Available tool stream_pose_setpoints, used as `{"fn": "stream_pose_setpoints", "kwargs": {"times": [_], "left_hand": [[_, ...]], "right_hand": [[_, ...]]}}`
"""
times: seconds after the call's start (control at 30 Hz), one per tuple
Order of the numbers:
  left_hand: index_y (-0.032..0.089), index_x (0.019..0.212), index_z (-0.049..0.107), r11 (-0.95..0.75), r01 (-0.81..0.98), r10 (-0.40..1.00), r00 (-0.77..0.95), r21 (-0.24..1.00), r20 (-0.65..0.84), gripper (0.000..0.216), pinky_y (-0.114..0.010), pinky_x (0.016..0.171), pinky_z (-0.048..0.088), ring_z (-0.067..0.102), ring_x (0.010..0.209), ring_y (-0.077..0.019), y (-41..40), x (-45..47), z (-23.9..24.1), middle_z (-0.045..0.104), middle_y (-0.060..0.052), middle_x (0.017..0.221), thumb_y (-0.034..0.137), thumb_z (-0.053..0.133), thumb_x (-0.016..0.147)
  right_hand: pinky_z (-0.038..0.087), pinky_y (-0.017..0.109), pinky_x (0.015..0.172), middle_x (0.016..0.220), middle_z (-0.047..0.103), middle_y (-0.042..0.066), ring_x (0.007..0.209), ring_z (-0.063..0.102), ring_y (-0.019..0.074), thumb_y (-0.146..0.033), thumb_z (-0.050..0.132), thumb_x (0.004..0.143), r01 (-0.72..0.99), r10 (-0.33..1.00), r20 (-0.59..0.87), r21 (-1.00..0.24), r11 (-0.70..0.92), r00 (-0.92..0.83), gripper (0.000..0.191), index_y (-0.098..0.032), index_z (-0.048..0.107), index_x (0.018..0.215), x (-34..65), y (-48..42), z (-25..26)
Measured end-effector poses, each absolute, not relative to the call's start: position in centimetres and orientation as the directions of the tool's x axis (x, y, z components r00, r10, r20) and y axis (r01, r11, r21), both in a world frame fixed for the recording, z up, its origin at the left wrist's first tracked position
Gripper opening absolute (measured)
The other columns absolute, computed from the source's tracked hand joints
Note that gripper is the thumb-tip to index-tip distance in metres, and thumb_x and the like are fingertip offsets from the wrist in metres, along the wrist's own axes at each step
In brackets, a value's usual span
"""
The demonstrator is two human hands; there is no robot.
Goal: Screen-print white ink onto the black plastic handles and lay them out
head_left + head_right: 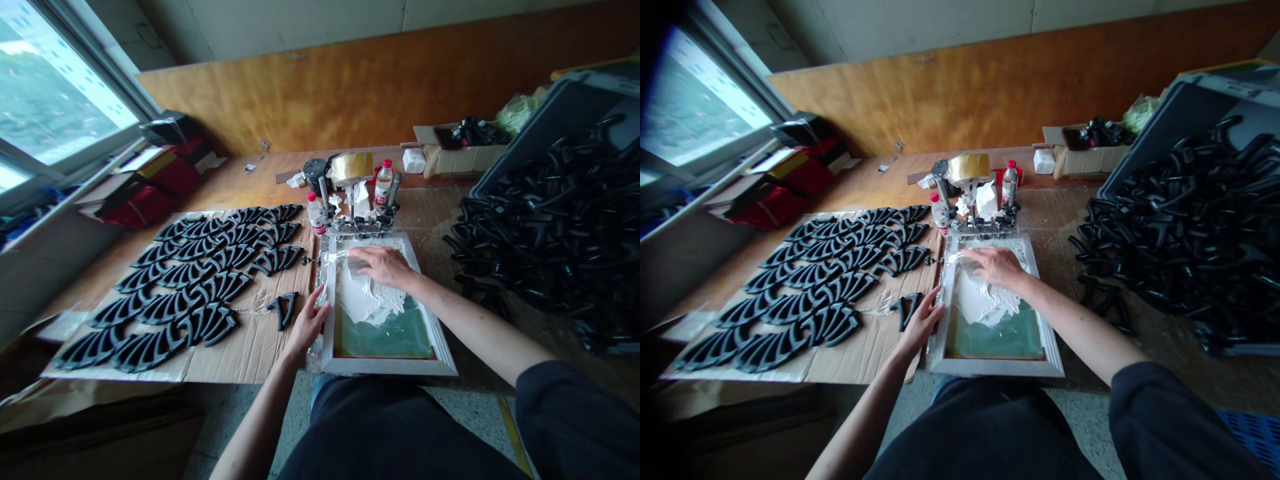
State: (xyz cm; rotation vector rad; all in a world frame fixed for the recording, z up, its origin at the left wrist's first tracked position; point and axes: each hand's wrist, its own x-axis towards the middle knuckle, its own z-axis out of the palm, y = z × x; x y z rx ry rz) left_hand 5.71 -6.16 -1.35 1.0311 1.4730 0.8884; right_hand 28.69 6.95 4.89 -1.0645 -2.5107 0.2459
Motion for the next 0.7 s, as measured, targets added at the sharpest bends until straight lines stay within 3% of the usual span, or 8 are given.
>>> {"fn": "stream_pose_setpoints", "kwargs": {"times": [0.13,0.23,0.3,0.37,0.47,0.57,0.63,0.7], "left_hand": [[0.016,0.117,0.063,0.254,-0.012,0.960,-0.119,0.967,-0.254,0.063,-0.023,0.048,0.038,0.049,0.053,-0.0114,-5.3,5.9,3.2,0.058,-0.001,0.065,0.066,0.043,0.086],[0.017,0.104,0.066,0.103,-0.141,0.978,-0.168,0.985,-0.126,0.063,-0.024,0.053,0.045,0.056,0.061,-0.0133,-3.1,6.7,6.4,0.065,-0.004,0.078,0.070,0.036,0.087],[0.018,0.108,0.064,-0.042,-0.198,0.978,-0.208,0.979,0.000,0.058,-0.024,0.062,0.049,0.061,0.074,-0.0147,-1.3,7.3,8.3,0.067,-0.005,0.090,0.067,0.040,0.088],[0.020,0.114,0.059,-0.126,-0.239,0.974,-0.213,0.963,0.075,0.053,-0.025,0.067,0.052,0.064,0.084,-0.0162,0.3,8.0,9.5,0.068,-0.007,0.097,0.064,0.043,0.088],[0.022,0.120,0.050,-0.135,-0.316,0.966,-0.255,0.939,0.053,0.052,-0.025,0.066,0.053,0.066,0.087,-0.0170,0.8,9.2,9.1,0.069,-0.007,0.100,0.063,0.042,0.089],[0.018,0.116,0.051,0.147,-0.395,0.959,-0.166,0.907,-0.228,0.054,-0.024,0.055,0.052,0.066,0.073,-0.0166,-1.6,11.1,5.8,0.070,-0.010,0.095,0.064,0.047,0.086],[0.015,0.112,0.055,0.505,-0.372,0.854,0.084,0.779,-0.513,0.057,-0.025,0.050,0.051,0.067,0.071,-0.0192,-4.1,12.6,2.9,0.070,-0.014,0.097,0.064,0.054,0.083],[0.015,0.112,0.056,0.669,-0.384,0.737,0.226,0.637,-0.637,0.054,-0.028,0.055,0.054,0.069,0.078,-0.0208,-6.4,14.0,0.7,0.069,-0.015,0.104,0.061,0.056,0.082]], "right_hand": [[0.047,0.027,0.066,0.084,0.071,0.001,0.068,0.062,0.0152,-0.039,0.058,0.089,0.721,0.859,0.323,-0.469,0.511,-0.398,0.044,-0.027,0.057,0.131,33.3,11.0,7.3],[0.046,0.029,0.067,0.078,0.070,0.004,0.067,0.062,0.0169,-0.035,0.047,0.093,0.791,0.945,0.314,-0.555,0.256,-0.086,0.032,-0.018,0.066,0.112,38.7,11.7,6.4],[0.046,0.030,0.068,0.079,0.069,0.007,0.071,0.061,0.0190,-0.035,0.046,0.093,0.814,0.968,0.251,-0.563,0.144,0.002,0.030,-0.015,0.067,0.099,40.6,10.7,4.2],[0.046,0.031,0.068,0.082,0.069,0.008,0.073,0.060,0.0197,-0.039,0.050,0.091,0.820,0.983,0.170,-0.553,0.148,-0.062,0.029,-0.016,0.067,0.091,40.1,8.5,1.3],[0.046,0.033,0.079,0.092,0.066,0.009,0.086,0.059,0.0217,-0.043,0.058,0.088,0.824,0.938,0.090,-0.454,0.339,-0.336,0.027,-0.017,0.065,0.084,36.3,4.3,-2.6],[0.043,0.035,0.086,0.097,0.064,0.012,0.097,0.055,0.0248,-0.031,0.058,0.090,0.863,0.906,-0.005,-0.306,0.401,-0.423,0.016,-0.015,0.061,0.086,32.2,0.8,-3.9],[0.043,0.033,0.082,0.094,0.065,0.013,0.094,0.056,0.0247,-0.024,0.052,0.093,0.903,0.934,-0.053,-0.281,0.324,-0.352,0.012,-0.014,0.059,0.092,30.1,-1.0,-3.3],[0.044,0.033,0.080,0.092,0.065,0.012,0.093,0.056,0.0242,-0.023,0.049,0.094,0.894,0.940,-0.020,-0.318,0.317,-0.341,0.013,-0.013,0.058,0.097,28.5,-2.5,-2.1]]}}
